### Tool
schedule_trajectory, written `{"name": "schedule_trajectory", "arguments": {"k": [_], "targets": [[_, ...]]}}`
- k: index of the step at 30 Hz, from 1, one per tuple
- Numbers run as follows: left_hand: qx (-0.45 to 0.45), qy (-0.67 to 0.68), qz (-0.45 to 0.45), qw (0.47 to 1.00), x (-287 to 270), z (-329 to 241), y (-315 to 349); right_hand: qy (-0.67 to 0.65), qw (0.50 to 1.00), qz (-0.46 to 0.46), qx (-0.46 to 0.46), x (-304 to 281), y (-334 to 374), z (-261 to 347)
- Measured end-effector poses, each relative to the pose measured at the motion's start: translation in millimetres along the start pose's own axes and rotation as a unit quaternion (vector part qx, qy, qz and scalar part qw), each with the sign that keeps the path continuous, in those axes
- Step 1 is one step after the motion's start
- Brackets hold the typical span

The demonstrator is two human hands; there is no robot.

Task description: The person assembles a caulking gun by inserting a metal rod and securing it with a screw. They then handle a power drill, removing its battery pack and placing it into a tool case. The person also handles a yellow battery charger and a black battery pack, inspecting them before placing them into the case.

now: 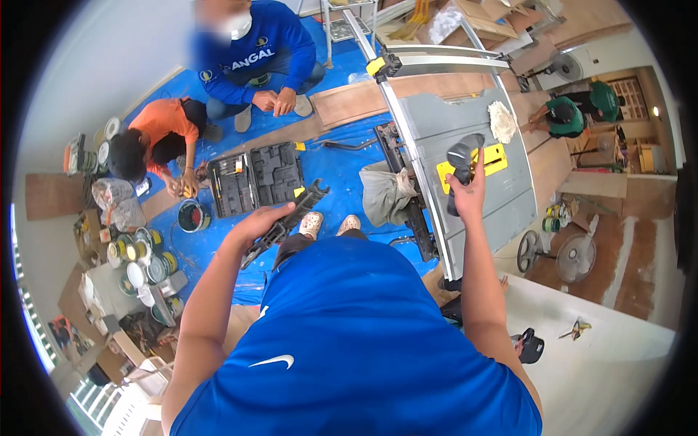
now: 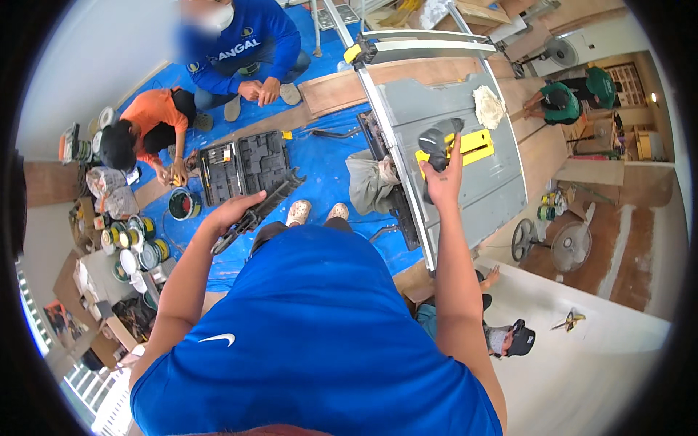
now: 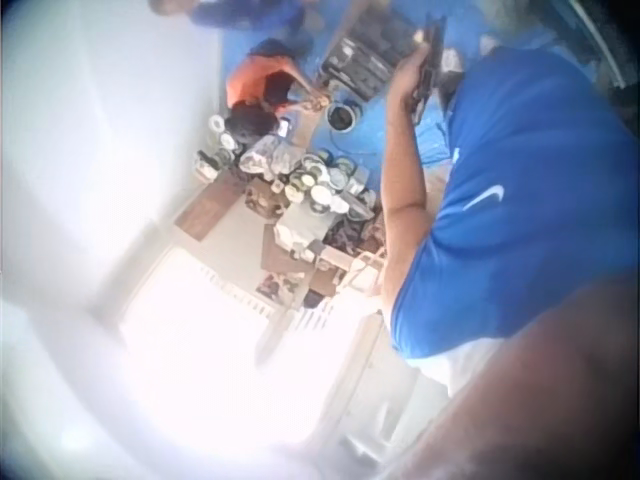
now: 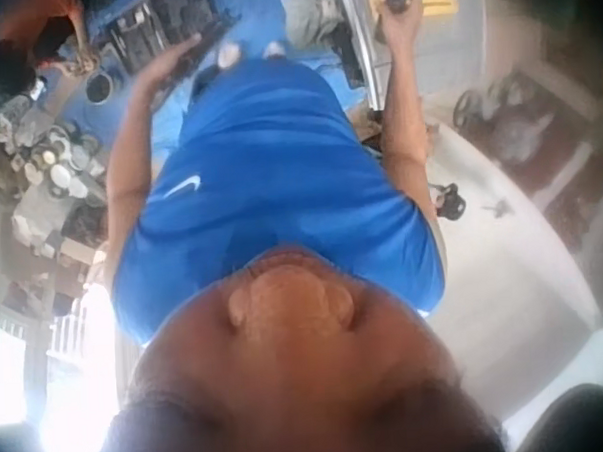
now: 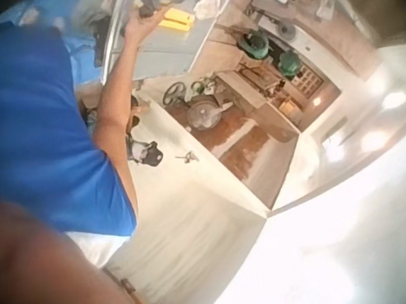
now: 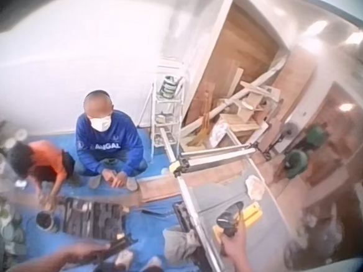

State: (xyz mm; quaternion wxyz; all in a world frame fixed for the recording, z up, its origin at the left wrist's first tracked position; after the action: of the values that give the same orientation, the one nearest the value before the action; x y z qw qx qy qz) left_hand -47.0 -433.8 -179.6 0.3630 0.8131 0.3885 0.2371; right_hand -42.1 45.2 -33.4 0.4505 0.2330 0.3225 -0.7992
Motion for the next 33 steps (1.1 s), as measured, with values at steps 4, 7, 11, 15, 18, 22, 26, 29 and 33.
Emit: {"name": "schedule_trajectory", "arguments": {"k": [4,7,11,15,18,22,26,29,33], "targets": [[-0.007,0.065,-0.067,0.996,4,21,16,0.128,0.986,0.101,0.040,31,-47,-26],[-0.032,0.084,-0.085,0.992,12,46,16,0.019,0.995,0.091,-0.029,56,-74,-97],[-0.039,0.178,-0.117,0.976,45,77,39,0.153,0.983,0.105,-0.009,75,-101,-96],[-0.020,0.227,-0.154,0.962,74,92,45,0.145,0.981,0.129,-0.028,85,-124,-96],[-0.030,0.278,-0.210,0.937,84,107,49,0.159,0.975,0.153,-0.023,93,-130,-100],[-0.023,0.359,-0.288,0.887,84,111,56,0.163,0.975,0.154,-0.008,94,-130,-106],[0.012,0.424,-0.343,0.838,78,109,55,0.178,0.970,0.163,0.017,92,-124,-103],[0.021,0.430,-0.364,0.826,67,113,50,0.167,0.972,0.164,0.004,93,-121,-111],[0.045,0.438,-0.388,0.810,62,100,50,0.143,0.976,0.165,-0.004,93,-118,-114]]}}
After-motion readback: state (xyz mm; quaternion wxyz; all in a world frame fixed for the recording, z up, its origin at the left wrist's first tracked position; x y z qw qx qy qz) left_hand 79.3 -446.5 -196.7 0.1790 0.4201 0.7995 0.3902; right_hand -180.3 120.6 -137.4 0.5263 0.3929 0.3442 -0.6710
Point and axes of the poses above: each hand's wrist, its own y-axis away from the middle knuckle, its own x-axis out of the palm, z = x × y, the point moved 10 cm from there along -y, towards the middle knuckle, and after that the axes turned 2 degrees about -y, right-handed, at the moved point
